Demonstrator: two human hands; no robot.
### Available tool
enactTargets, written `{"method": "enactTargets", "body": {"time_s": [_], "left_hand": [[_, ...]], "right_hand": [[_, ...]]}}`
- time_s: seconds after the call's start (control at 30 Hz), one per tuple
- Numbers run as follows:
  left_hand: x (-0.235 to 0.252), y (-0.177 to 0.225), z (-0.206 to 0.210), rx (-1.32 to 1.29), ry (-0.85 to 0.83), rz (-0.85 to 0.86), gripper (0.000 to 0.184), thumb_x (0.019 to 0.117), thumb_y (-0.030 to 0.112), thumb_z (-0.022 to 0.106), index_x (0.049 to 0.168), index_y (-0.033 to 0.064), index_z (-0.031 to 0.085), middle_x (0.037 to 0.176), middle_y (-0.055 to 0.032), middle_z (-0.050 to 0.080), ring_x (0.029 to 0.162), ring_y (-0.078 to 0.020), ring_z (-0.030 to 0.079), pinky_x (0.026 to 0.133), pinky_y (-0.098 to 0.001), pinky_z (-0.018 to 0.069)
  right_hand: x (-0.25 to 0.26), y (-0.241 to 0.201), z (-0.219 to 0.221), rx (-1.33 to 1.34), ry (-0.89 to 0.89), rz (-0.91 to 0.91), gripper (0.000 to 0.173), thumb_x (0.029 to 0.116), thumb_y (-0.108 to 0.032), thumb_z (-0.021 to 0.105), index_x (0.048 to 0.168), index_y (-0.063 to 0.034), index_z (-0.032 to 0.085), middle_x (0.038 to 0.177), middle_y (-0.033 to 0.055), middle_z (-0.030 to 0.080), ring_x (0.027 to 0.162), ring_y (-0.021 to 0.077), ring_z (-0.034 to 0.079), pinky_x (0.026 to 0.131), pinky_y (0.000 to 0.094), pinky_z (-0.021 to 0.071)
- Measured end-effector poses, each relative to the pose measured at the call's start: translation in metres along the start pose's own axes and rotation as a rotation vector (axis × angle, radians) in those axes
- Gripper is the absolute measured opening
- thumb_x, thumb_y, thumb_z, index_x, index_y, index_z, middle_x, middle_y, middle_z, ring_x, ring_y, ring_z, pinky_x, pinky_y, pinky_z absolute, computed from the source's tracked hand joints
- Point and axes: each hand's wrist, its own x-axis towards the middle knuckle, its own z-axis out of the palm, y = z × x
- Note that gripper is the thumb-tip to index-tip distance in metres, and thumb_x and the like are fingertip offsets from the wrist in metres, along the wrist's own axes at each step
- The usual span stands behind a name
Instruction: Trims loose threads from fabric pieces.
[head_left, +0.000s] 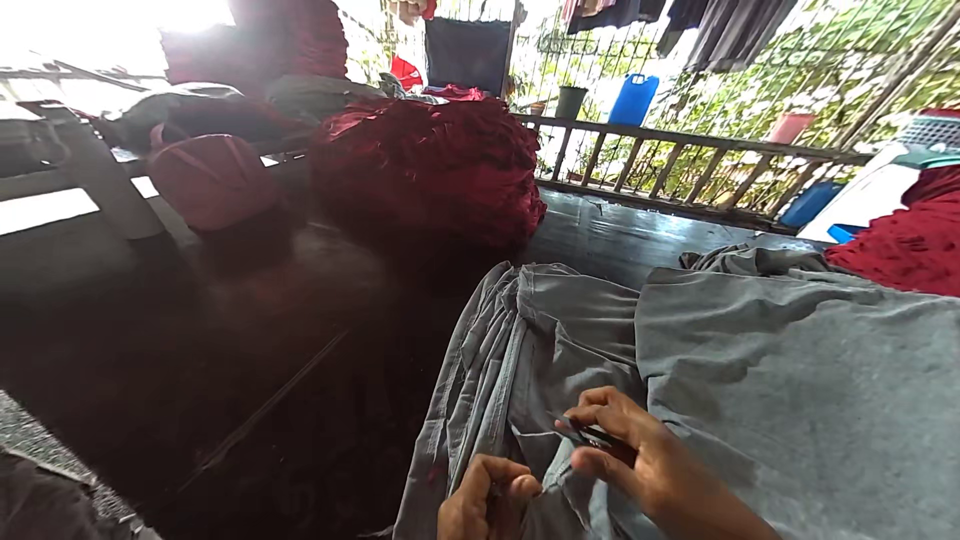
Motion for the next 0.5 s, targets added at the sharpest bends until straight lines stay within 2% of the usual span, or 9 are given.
{"method": "enactTargets", "body": {"time_s": [0.03,0.1,0.17,0.23,0.37,0.5], "left_hand": [[-0.001,-0.001,-0.001,0.005,-0.004,0.005,0.017,0.0965,0.001,0.06,0.097,-0.0161,0.062,0.086,-0.0138,0.071,0.076,0.003,0.062,0.073,-0.0129,0.049],[-0.003,-0.001,-0.001,0.002,-0.011,0.017,0.017,0.0967,0.001,0.061,0.097,-0.0156,0.062,0.087,-0.0137,0.071,0.077,0.0026,0.063,0.073,-0.0131,0.0494],[-0.004,0.0,-0.001,-0.019,-0.009,0.035,0.017,0.0966,0.001,0.061,0.097,-0.0156,0.061,0.089,-0.0139,0.072,0.08,0.0028,0.064,0.075,-0.0131,0.0501],[-0.005,-0.001,-0.001,-0.049,-0.003,0.078,0.015,0.0966,0.0,0.06,0.096,-0.0154,0.06,0.091,-0.0134,0.072,0.084,0.0035,0.065,0.078,-0.0131,0.051],[-0.007,-0.004,-0.003,-0.113,0.004,0.165,0.016,0.0968,0.0,0.06,0.095,-0.0161,0.06,0.095,-0.0134,0.073,0.092,0.0034,0.067,0.083,-0.0142,0.0521],[-0.009,-0.006,-0.007,-0.16,-0.019,0.203,0.015,0.097,0.0,0.061,0.097,-0.0146,0.063,0.098,-0.0107,0.074,0.096,0.0043,0.066,0.086,-0.0148,0.0523]], "right_hand": [[-0.003,-0.005,-0.004,-0.096,0.007,-0.045,0.054,0.0963,-0.053,0.058,0.114,-0.004,0.075,0.107,0.017,0.067,0.086,0.0174,0.065,0.069,0.0315,0.054],[-0.006,-0.017,-0.014,-0.175,-0.039,-0.111,0.048,0.1018,-0.043,0.054,0.124,-0.0037,0.071,0.099,0.0158,0.071,0.079,0.0223,0.068,0.067,0.0385,0.0553],[-0.006,-0.027,-0.021,-0.192,-0.118,-0.158,0.036,0.1018,-0.03,0.058,0.12,-0.0015,0.07,0.092,0.0134,0.073,0.073,0.0221,0.068,0.065,0.0388,0.0547],[-0.003,-0.035,-0.026,-0.205,-0.193,-0.187,0.03,0.0993,-0.026,0.062,0.114,-0.0019,0.073,0.092,0.0124,0.075,0.074,0.0223,0.07,0.065,0.0405,0.0564],[0.005,-0.046,-0.031,-0.248,-0.3,-0.254,0.023,0.0953,-0.022,0.066,0.106,-0.0032,0.075,0.085,0.0119,0.073,0.068,0.0252,0.07,0.061,0.0447,0.0547],[0.01,-0.053,-0.035,-0.292,-0.359,-0.269,0.023,0.0948,-0.022,0.066,0.103,-0.004,0.076,0.08,0.011,0.073,0.065,0.0262,0.069,0.057,0.0471,0.0536]]}}
